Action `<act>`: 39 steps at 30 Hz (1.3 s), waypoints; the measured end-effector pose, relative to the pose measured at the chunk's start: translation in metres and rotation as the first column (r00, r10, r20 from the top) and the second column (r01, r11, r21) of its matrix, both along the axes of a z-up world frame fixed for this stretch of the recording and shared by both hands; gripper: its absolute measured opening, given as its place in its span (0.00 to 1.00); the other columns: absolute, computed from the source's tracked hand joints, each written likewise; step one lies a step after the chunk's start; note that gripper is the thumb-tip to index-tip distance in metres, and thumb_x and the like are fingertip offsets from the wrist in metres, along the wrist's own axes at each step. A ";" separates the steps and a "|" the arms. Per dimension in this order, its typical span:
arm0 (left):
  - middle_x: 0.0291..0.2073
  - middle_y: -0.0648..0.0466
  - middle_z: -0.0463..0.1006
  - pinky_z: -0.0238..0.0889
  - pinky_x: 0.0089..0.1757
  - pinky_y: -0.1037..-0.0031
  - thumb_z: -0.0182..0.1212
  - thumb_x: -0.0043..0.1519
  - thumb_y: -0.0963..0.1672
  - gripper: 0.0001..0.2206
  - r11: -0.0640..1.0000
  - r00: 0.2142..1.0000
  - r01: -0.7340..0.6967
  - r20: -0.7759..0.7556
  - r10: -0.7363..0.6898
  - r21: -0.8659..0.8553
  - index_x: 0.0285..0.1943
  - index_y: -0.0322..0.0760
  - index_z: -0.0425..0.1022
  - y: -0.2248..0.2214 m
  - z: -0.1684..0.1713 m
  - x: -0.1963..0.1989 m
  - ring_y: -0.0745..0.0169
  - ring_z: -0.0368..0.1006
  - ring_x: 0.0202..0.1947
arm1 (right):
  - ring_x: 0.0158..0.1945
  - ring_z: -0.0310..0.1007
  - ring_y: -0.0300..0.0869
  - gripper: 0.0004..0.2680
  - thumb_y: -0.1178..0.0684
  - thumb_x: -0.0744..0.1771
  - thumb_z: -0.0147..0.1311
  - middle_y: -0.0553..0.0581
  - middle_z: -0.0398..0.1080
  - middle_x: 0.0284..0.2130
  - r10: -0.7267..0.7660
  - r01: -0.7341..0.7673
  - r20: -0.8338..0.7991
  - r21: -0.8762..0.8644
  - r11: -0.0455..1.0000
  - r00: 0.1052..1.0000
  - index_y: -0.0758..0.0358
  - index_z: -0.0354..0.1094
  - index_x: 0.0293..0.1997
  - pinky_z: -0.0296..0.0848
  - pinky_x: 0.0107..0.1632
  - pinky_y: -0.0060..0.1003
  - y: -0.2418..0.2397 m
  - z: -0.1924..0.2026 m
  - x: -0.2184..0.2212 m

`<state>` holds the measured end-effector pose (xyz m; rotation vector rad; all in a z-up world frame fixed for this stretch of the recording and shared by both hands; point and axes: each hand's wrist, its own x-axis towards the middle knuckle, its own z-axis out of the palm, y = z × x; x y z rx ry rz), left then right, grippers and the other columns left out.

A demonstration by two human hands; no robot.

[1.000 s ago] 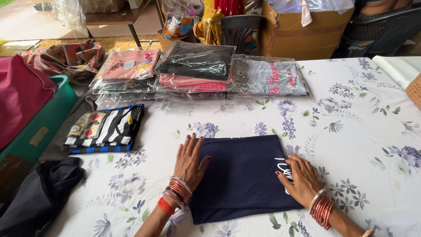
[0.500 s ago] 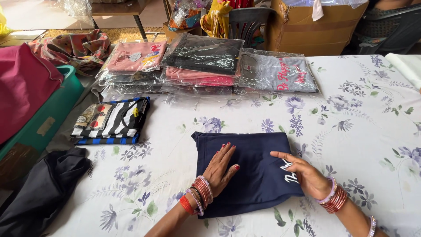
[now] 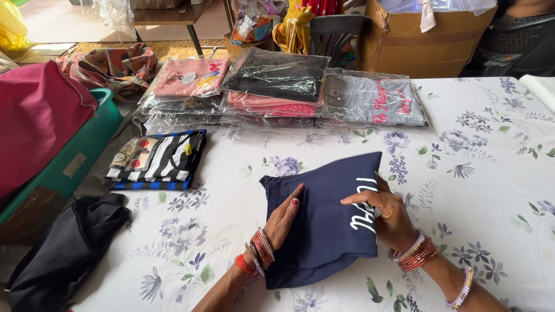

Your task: Folding a navy blue t-shirt on a table and placing it into a plastic polybag.

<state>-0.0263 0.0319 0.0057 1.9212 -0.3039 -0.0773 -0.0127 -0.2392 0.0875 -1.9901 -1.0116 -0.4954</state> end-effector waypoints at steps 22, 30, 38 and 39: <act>0.71 0.43 0.64 0.52 0.67 0.67 0.33 0.70 0.55 0.32 0.975 0.980 0.197 -0.020 -0.200 -0.099 0.79 0.34 0.51 0.106 -0.164 -0.063 0.54 0.62 0.71 | 0.43 0.71 0.41 0.09 0.44 0.60 0.67 0.47 0.77 0.35 -0.110 0.197 0.390 -0.191 0.962 0.914 0.49 0.78 0.40 0.58 0.61 0.50 0.182 0.036 0.106; 0.71 0.44 0.65 0.52 0.67 0.66 0.36 0.71 0.52 0.29 0.985 0.986 0.166 -0.030 -0.165 0.049 0.77 0.33 0.55 0.170 -0.230 -0.074 0.55 0.62 0.70 | 0.36 0.69 0.44 0.18 0.29 0.59 0.61 0.53 0.73 0.21 -0.307 0.348 0.166 -0.499 0.793 0.937 0.52 0.80 0.34 0.62 0.46 0.44 0.235 -0.019 0.161; 0.71 0.46 0.66 0.53 0.67 0.66 0.39 0.72 0.50 0.26 0.955 0.979 0.203 -0.043 -0.199 0.215 0.76 0.32 0.58 0.200 -0.230 -0.068 0.56 0.63 0.70 | 0.30 0.73 0.51 0.19 0.28 0.65 0.50 0.58 0.73 0.23 -0.182 -0.200 -0.536 -0.577 0.792 0.824 0.52 0.74 0.44 0.71 0.39 0.52 0.243 -0.055 0.193; 0.71 0.46 0.66 0.53 0.67 0.66 0.40 0.72 0.49 0.25 0.950 0.978 0.209 -0.047 -0.204 0.233 0.76 0.32 0.59 0.204 -0.204 -0.056 0.56 0.63 0.70 | 0.30 0.73 0.51 0.19 0.28 0.65 0.50 0.58 0.73 0.23 -0.182 -0.201 -0.537 -0.578 0.791 0.824 0.52 0.74 0.44 0.71 0.39 0.52 0.240 -0.062 0.197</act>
